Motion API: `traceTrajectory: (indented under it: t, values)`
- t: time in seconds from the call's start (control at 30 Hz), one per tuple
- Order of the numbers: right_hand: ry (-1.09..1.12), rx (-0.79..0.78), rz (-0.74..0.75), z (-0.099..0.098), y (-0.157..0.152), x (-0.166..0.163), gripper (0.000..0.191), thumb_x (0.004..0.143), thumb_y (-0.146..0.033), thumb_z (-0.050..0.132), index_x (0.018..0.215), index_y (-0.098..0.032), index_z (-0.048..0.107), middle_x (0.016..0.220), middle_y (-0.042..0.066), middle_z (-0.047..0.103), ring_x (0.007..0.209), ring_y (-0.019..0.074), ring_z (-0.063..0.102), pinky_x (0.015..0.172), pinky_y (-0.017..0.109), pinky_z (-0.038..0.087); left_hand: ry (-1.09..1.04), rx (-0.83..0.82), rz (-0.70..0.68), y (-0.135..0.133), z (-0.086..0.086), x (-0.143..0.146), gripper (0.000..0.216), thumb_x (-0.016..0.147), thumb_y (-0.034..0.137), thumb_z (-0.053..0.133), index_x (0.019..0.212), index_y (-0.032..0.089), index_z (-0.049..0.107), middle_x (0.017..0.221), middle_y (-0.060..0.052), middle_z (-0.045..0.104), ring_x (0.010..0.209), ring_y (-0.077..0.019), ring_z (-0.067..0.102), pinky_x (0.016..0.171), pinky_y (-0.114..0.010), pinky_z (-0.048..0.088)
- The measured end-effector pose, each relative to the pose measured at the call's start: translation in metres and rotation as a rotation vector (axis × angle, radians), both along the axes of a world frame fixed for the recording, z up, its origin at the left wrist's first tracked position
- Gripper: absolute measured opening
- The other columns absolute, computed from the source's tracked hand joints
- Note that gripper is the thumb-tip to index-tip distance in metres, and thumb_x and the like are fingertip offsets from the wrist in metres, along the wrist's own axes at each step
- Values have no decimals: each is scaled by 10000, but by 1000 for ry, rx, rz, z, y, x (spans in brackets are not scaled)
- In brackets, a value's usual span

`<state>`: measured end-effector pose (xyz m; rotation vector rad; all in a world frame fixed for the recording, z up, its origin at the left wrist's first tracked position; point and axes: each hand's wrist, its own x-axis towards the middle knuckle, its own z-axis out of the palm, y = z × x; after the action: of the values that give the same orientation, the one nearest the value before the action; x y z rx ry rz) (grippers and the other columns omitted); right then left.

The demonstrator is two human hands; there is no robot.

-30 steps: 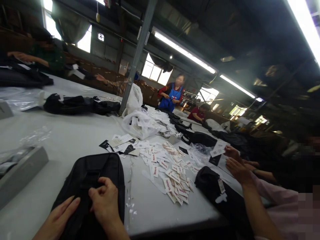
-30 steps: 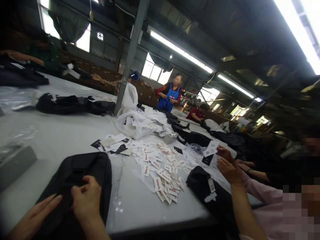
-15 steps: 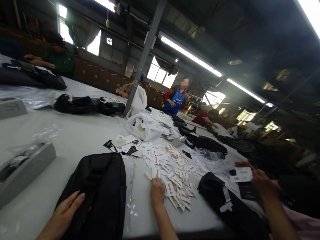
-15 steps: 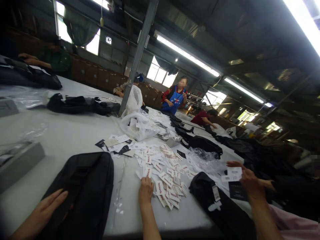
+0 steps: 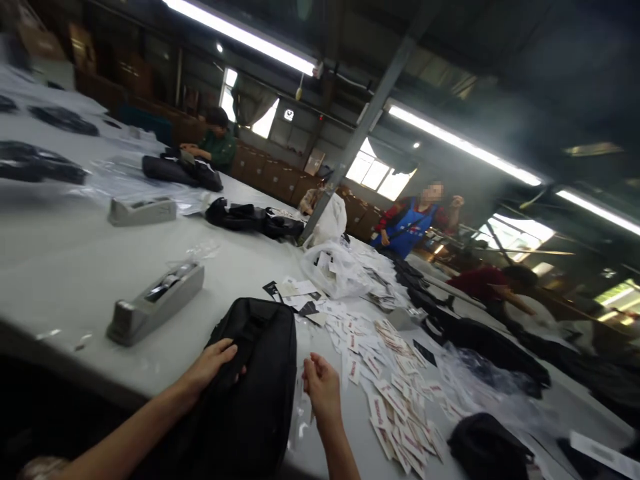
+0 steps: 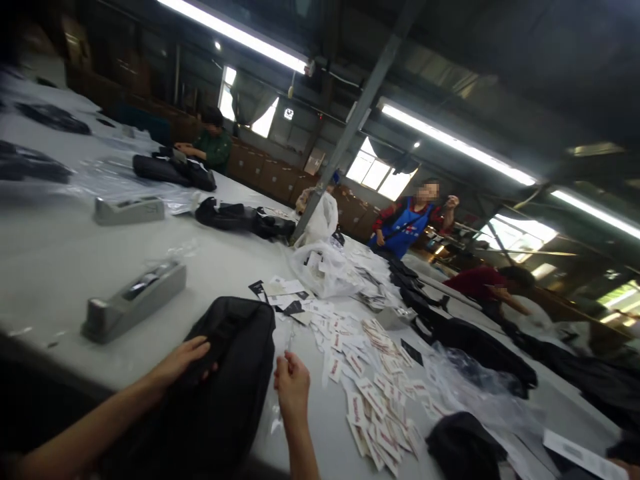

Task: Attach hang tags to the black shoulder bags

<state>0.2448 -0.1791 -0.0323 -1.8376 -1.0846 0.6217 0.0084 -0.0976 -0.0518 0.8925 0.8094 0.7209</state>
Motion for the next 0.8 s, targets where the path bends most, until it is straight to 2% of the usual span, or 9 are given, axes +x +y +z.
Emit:
traceTrajectory:
  t: [0.1, 0.23, 0.3, 0.4, 0.57, 0.67, 0.8]
  values:
    - [260, -110, 167, 9, 4, -34, 361, 747, -442, 535, 886, -119, 616, 490, -46, 489, 349, 59, 349, 373, 208, 244, -85, -47, -11, 15, 14, -10, 340, 721, 434, 655, 839, 164, 485, 640, -14, 641, 454, -75, 541, 374, -137, 354]
    - [338, -192, 299, 19, 23, -72, 233, 702, -368, 582, 658, -139, 592, 430, -61, 464, 315, 28, 299, 353, 187, 183, -191, -103, -99, 26, 30, -16, 343, 723, 405, 680, 861, 174, 466, 684, -13, 645, 469, -56, 549, 367, -105, 331]
    - [379, -209, 341, 20, 39, -88, 215, 698, -351, 578, 630, -147, 571, 427, -65, 460, 316, 25, 307, 349, 178, 180, -202, -108, -124, 26, 34, -17, 357, 706, 410, 701, 860, 179, 478, 701, -7, 649, 476, -63, 566, 375, -112, 354]
    - [450, -228, 379, 19, 63, -108, 168, 696, -322, 546, 657, -159, 548, 430, -76, 447, 316, 26, 311, 342, 168, 183, -148, -127, -128, 22, 30, -19, 375, 689, 440, 713, 850, 159, 523, 634, -2, 644, 440, -75, 562, 376, -133, 381]
    - [521, -274, 424, 14, 77, -115, 140, 671, -303, 553, 674, -172, 505, 446, -82, 462, 303, 15, 269, 327, 163, 159, -86, -183, -115, 15, 19, -28, 410, 716, 488, 668, 762, 87, 599, 550, -54, 633, 429, -113, 571, 365, -165, 395]
    - [526, -322, 498, 13, 75, -109, 155, 662, -301, 588, 661, -157, 529, 424, -82, 453, 298, 17, 284, 327, 162, 168, -111, -154, -85, 14, 17, -30, 407, 686, 469, 704, 839, 116, 570, 616, -42, 657, 464, -121, 599, 381, -160, 414]
    - [507, -348, 540, 11, 74, -105, 208, 677, -335, 610, 626, -151, 528, 392, -86, 431, 294, 17, 292, 329, 158, 180, -86, -68, -54, 14, 18, -28, 530, 662, 488, 715, 1013, 158, 494, 612, -13, 654, 440, -131, 600, 383, -163, 424]
